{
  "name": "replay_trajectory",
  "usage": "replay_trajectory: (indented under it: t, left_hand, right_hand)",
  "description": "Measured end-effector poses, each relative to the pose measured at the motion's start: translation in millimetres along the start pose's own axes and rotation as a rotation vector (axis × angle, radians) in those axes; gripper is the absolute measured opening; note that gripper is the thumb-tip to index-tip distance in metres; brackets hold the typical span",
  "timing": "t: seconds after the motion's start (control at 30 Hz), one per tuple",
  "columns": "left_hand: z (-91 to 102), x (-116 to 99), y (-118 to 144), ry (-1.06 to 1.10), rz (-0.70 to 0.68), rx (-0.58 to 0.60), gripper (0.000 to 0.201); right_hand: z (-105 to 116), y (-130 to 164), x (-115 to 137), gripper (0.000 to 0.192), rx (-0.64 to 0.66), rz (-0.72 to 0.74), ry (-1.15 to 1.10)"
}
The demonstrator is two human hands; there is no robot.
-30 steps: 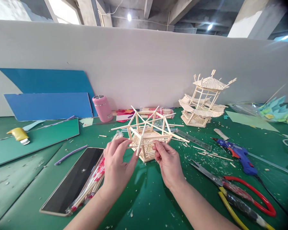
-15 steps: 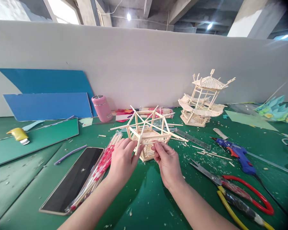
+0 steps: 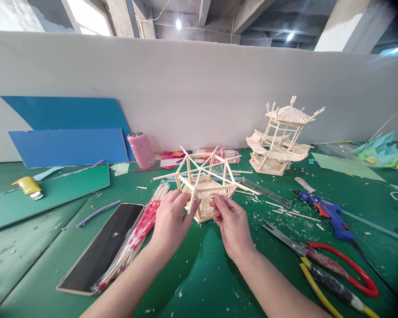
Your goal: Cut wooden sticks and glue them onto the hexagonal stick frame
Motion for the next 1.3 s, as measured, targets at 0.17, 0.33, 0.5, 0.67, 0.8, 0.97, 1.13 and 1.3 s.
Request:
replay_trajectory:
  t: [0.17,0.33,0.5,0.67,0.8,0.97,1.13,1.3]
  left_hand:
    - [-0.5,-2.2,-2.0,0.003,-0.006,0.000,0.024]
    - [1.3,-4.2,-1.9,0.004,-0.016,0.002,0.019]
    - [2.1,-5.1,-1.4,0.001,-0.024,-0.004,0.021]
    - [2.2,-5.6,-1.7,0.000,-0.035,-0.005,0.022]
    - [2.9,-5.7,-2.1,-0.001,-0.036,-0.007,0.022]
    - [3.3,-5.7,-1.8,0.006,-0.043,-0.007,0.021]
    - [2.5,-5.4,-1.9,0.013,-0.042,-0.009,0.022]
    - [2.0,-4.6,-1.2,0.021,-0.043,-0.007,0.022]
  right_hand:
    - [0.1,-0.4,0.1,0.020,-0.010,-0.006,-0.020]
    - [0.0,-0.7,1.0,0.017,-0.014,-0.017,-0.027]
    - [-0.1,0.1,1.8,0.019,-0.009,-0.017,-0.025]
    - [-0.2,0.5,2.1,0.020,-0.004,-0.010,-0.014]
    - [0.1,0.2,2.3,0.020,-0.002,-0.003,-0.009]
    - [0.7,-0.9,1.3,0.020,0.002,0.003,-0.003]
    - [0.6,-1.1,1.2,0.021,0.003,0.000,-0.005]
    - [0.3,-0.2,1.8,0.020,0.005,-0.003,-0.007]
Point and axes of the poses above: each hand's wrist, its own y-axis away from the middle knuckle, its own z-axis out of the back of the hand, x = y × z, the point moved 2 cm from there along -y, towards the middle knuckle, and after that the axes turned 10 degrees about -y, right-handed, at the moved point
